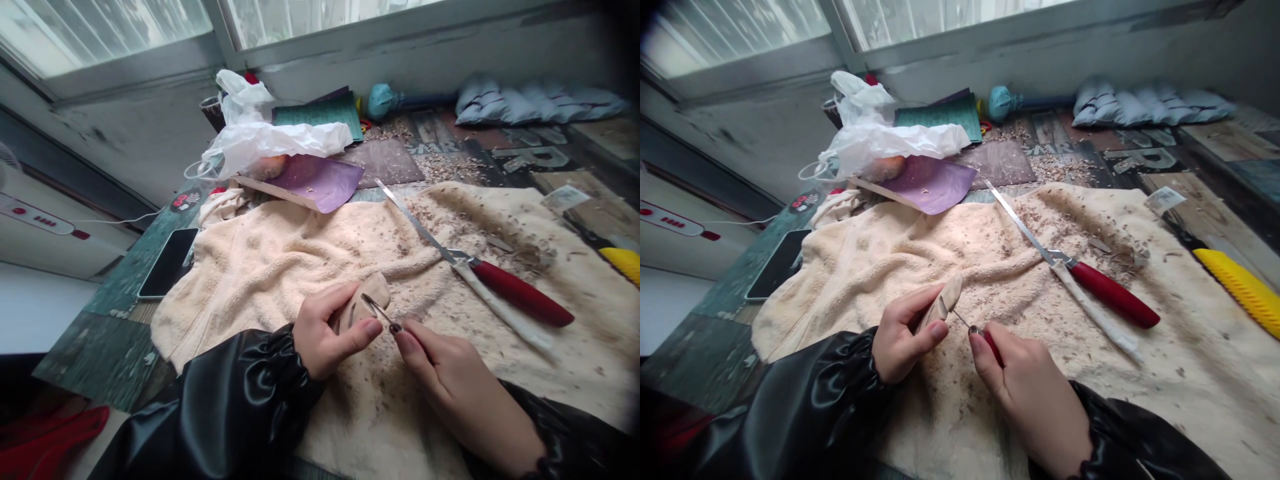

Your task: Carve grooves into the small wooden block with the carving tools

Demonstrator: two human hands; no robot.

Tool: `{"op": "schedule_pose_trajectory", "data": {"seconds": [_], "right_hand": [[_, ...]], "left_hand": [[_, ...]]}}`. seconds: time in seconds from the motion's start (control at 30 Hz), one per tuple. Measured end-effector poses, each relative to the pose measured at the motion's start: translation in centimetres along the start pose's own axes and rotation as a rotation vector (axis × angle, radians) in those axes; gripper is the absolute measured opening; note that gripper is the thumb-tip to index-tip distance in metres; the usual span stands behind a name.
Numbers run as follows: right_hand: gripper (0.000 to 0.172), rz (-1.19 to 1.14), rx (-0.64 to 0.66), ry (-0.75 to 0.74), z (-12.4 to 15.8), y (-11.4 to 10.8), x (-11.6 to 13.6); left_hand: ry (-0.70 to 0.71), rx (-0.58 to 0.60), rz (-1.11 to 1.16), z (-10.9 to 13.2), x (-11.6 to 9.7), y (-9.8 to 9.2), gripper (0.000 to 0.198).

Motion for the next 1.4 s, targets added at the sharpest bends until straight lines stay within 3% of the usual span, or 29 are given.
{"op": "schedule_pose_trajectory", "data": {"seconds": [0.17, 0.43, 0.57, 0.73, 0.8, 1.03, 1.2, 1.4], "right_hand": [[0.046, -0.145, 0.174, 0.097, -0.2, -0.2, 0.5], [0.047, -0.207, 0.239, 0.132, -0.4, -0.9, 0.7], [0.047, -0.207, 0.211, 0.072, -0.3, -0.9, 0.6], [0.040, -0.020, -0.070, -0.093, 0.0, -1.0, 0.6], [0.038, 0.050, -0.118, -0.134, 0.2, -0.9, 0.5], [0.044, 0.095, -0.055, -0.145, -0.2, -1.5, 0.1], [0.046, 0.118, 0.059, -0.087, -0.3, -1.5, -0.5], [0.048, 0.265, -0.009, -0.009, -0.1, -0.7, -1.1]], "left_hand": [[0.031, 0.035, 0.003, -0.1, 0.0, -0.2, 0.038], [-0.003, 0.049, 0.077, 0.2, 0.3, -0.2, 0.045], [0.017, 0.029, 0.080, 0.2, -0.1, -0.1, 0.043], [-0.032, -0.049, 0.134, 0.3, -0.2, 0.1, 0.038], [-0.058, -0.053, 0.157, 0.4, -0.1, 0.2, 0.038], [-0.046, -0.030, 0.073, 0.3, 0.0, 0.1, 0.034], [-0.060, 0.038, -0.029, 0.1, 0.2, 0.2, 0.032], [-0.121, 0.049, -0.108, 0.0, 0.4, 0.3, 0.031]]}}
Point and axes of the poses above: each hand's wrist, its own z-axis away from the middle knuckle, its own y-axis out of the palm, x = y × z, the point moved 3 cm from there along -z, towards the middle knuckle, and after that the axes turned 5 degrees about -x, right-handed, at the moved point
